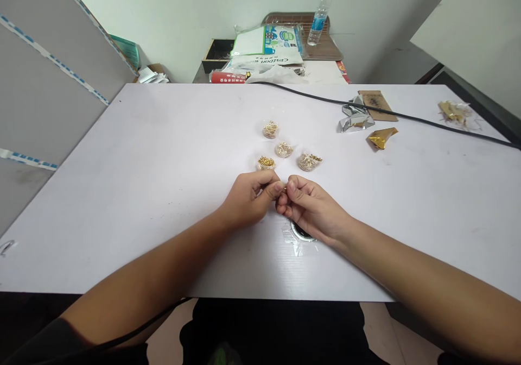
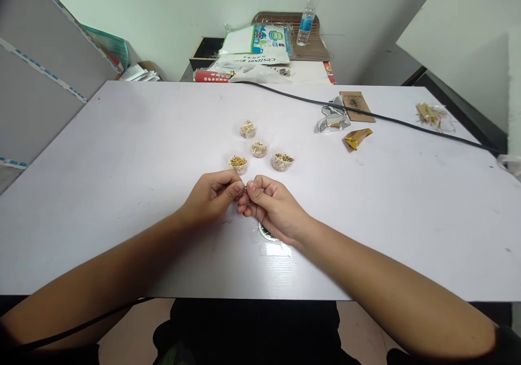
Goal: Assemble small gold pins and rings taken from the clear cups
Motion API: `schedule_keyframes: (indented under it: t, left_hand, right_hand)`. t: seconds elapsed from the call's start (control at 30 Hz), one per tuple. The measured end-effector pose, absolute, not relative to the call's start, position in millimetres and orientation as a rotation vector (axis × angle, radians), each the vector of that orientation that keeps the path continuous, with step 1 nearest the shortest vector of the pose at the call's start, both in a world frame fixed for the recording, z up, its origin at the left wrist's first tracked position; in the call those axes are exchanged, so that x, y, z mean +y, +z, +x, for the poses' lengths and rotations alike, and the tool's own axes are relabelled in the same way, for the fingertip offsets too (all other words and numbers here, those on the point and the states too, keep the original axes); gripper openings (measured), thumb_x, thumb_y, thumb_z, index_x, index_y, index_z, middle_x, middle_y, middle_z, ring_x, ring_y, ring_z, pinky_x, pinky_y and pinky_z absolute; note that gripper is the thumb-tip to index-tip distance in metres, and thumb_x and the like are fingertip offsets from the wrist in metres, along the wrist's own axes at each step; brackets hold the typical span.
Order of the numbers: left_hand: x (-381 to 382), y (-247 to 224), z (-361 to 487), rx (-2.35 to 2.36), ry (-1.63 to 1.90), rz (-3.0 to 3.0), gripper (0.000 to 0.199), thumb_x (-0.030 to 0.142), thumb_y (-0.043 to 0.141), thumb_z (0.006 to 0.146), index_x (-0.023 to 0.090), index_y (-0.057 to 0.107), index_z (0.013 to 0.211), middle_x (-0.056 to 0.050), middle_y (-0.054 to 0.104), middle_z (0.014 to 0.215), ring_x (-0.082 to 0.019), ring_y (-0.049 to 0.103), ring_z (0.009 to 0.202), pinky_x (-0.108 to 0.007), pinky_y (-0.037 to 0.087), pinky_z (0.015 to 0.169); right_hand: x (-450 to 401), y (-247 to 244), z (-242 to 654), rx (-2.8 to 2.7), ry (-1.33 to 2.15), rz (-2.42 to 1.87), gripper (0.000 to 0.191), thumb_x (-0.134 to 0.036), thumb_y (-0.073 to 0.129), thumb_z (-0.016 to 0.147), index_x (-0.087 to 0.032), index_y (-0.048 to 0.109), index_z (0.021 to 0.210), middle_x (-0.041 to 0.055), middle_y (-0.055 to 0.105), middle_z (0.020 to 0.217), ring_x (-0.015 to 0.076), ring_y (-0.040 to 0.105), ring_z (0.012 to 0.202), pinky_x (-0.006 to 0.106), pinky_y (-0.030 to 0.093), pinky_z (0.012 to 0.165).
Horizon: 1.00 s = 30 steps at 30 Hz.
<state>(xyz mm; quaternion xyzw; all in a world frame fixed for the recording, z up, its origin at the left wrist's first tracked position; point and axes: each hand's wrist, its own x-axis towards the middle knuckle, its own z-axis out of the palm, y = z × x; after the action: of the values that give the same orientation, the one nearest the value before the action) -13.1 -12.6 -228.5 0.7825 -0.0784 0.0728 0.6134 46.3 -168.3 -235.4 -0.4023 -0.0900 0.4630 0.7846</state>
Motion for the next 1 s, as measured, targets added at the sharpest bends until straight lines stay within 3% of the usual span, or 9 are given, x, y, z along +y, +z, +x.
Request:
schedule_keyframes:
  t: [0.37,1.0]
  left_hand:
    - [-15.5,-228.4,-12.9,-0.163,0.093,1.662,0.042,0.05,0.058,0.093,0.014,0.051,0.072,-0.003,0.06,0.063,-0.013,0.061,0.061,-0.027,0.048,0.061]
    - [-14.4,-229.9,-13.1,-0.144,0.095,1.668,0.041,0.048,0.057,0.094,0.013,0.053,0.074,-0.003,0.06,0.065,-0.012,0.058,0.062,-0.028,0.048,0.064]
  right_hand:
    - [-167.4,-232.0,44.3,-0.181,0.953,-0.915,0.037,-0.037,0.084,0.074,-0.014,0.055,0.069,0.0009,0.064,0.063,0.0084,0.061,0.057,0.017,0.046,0.052]
    - [-168.1,-234.1,42.6,-0.178,0.954,-0.866,0.033,-0.035,0.082,0.077,-0.015,0.057,0.069,0.0003,0.063,0.063,0.0088,0.061,0.061,0.016,0.047,0.055]
